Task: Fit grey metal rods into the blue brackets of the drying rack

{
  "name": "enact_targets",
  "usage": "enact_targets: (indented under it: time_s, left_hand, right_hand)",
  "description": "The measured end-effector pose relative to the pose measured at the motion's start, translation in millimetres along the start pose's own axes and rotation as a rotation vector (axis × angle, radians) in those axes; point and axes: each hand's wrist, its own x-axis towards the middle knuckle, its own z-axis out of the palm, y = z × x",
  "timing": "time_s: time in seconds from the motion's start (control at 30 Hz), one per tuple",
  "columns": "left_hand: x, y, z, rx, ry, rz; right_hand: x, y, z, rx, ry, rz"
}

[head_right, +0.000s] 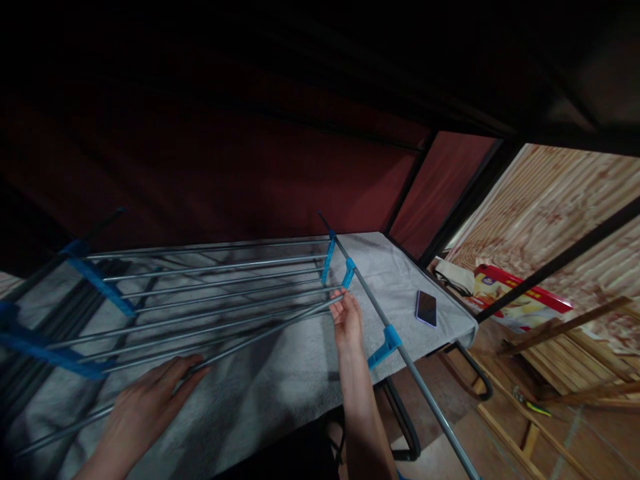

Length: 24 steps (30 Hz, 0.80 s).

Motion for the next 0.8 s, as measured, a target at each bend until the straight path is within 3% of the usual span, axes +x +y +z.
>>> enact_targets:
  time_s: [0.33, 0.8]
  left_hand:
    - [-4, -1, -3, 0.026, -0.039, -0.076]
    - [15, 14, -20, 0.064, -0.023, 0.054]
  right_hand:
    - [1, -3, -15, -0.001, 0.042, -0.006]
    - [13, -6, -42, 0.004, 0.086, 0.024]
